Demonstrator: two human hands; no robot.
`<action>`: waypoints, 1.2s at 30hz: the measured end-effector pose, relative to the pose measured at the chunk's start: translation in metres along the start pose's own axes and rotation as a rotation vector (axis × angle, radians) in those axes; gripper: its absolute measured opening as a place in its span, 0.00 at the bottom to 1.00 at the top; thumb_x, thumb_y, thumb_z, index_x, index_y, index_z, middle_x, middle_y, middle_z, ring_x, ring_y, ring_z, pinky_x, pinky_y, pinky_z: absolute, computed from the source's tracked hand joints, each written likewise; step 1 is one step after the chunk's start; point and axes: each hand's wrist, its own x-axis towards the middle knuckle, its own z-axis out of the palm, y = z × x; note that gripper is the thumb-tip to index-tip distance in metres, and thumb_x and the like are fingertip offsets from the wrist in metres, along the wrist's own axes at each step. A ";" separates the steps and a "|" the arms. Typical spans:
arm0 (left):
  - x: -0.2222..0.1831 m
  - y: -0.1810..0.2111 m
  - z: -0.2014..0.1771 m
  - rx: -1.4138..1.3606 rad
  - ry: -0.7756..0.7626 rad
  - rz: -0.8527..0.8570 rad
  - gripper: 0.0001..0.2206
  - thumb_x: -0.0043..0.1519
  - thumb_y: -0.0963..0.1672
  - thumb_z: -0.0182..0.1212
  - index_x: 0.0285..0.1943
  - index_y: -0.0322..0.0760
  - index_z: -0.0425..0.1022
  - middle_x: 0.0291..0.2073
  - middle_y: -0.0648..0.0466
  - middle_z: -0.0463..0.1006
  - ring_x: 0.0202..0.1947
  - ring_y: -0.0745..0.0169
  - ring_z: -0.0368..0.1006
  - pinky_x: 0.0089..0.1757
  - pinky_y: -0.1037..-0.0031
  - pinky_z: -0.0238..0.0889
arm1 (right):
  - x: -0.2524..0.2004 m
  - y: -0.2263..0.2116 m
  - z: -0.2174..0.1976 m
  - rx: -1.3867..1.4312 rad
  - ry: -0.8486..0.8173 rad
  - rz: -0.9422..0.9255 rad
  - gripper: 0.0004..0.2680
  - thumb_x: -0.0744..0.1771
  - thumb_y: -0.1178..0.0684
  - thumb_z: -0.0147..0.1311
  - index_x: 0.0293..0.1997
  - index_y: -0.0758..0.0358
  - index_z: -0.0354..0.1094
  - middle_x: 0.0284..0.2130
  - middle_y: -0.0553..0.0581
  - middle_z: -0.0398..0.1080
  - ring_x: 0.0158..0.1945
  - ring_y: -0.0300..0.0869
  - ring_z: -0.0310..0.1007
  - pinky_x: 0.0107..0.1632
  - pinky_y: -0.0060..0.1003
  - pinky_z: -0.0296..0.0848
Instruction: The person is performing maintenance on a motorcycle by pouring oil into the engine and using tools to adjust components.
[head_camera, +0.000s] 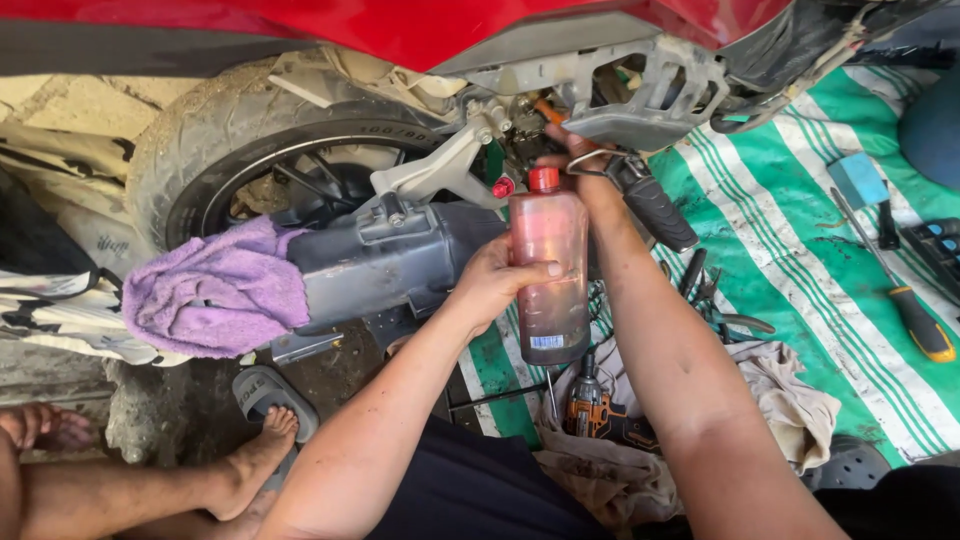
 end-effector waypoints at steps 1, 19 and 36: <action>0.001 -0.003 -0.002 -0.013 -0.011 0.003 0.21 0.50 0.41 0.86 0.50 0.33 0.84 0.34 0.47 0.86 0.37 0.57 0.87 0.38 0.65 0.82 | 0.011 0.016 -0.018 0.006 0.036 0.121 0.19 0.74 0.41 0.53 0.74 0.52 0.70 0.58 0.59 0.82 0.42 0.56 0.90 0.40 0.51 0.93; -0.005 0.016 0.002 0.042 -0.010 0.003 0.22 0.49 0.43 0.87 0.51 0.33 0.84 0.35 0.47 0.86 0.37 0.56 0.86 0.40 0.66 0.81 | -0.059 -0.059 0.029 -0.135 0.110 -0.033 0.14 0.75 0.44 0.56 0.71 0.48 0.73 0.56 0.59 0.82 0.43 0.43 0.88 0.41 0.36 0.89; -0.008 0.021 0.000 0.031 0.017 0.005 0.23 0.47 0.44 0.88 0.50 0.33 0.85 0.34 0.48 0.86 0.38 0.57 0.86 0.40 0.67 0.81 | -0.052 -0.033 0.011 -0.094 0.291 -0.138 0.11 0.74 0.47 0.61 0.63 0.54 0.79 0.46 0.65 0.86 0.38 0.47 0.90 0.36 0.38 0.90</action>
